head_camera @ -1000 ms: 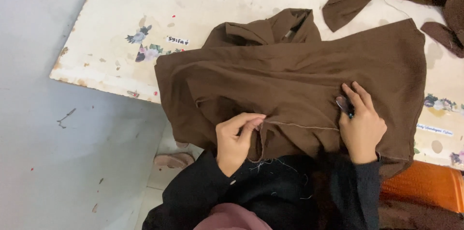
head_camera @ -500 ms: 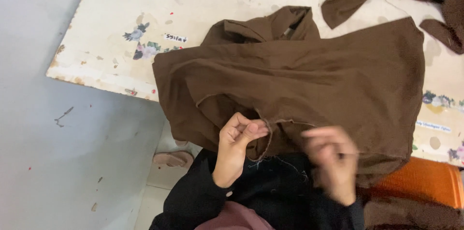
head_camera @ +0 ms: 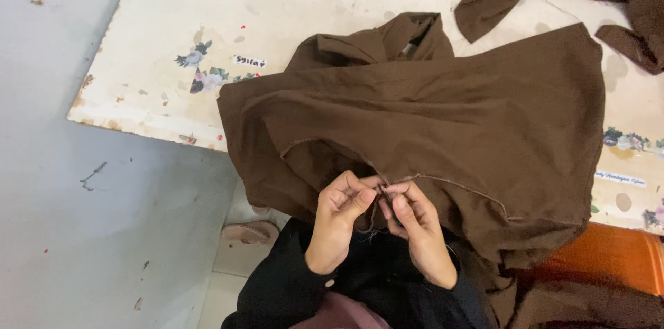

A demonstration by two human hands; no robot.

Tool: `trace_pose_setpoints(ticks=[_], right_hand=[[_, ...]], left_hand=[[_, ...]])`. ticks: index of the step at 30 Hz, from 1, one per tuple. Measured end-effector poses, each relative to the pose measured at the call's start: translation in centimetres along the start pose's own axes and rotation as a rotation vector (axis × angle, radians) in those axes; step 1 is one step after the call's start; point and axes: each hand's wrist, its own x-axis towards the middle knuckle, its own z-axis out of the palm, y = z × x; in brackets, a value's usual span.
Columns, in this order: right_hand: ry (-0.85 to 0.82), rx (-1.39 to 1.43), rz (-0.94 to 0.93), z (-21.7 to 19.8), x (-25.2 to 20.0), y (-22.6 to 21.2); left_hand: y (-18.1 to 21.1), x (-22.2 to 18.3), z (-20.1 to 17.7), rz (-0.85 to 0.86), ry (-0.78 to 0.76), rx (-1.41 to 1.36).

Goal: Trimming loose threads from a brown garment using a thread trimmer at a quality control station.

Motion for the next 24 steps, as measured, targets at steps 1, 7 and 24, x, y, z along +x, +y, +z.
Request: trace_pose_setpoints(ticks=[1,7,24], right_hand=[[0.037,-0.008,0.028,0.0,-0.1,0.0],[0.001,0.102,-0.088,0.4,0.3,0.1],[-0.041,0.087,-0.046,0.9,0.3,-2.1]], left_hand=[[-0.1,0.0,-0.1,0.006,-0.015,-0.009],[0.1,-0.2,-0.2,-0.018,-0.020,0.070],[-0.5,-0.6,-0.6,0.112,-0.141,0.211]])
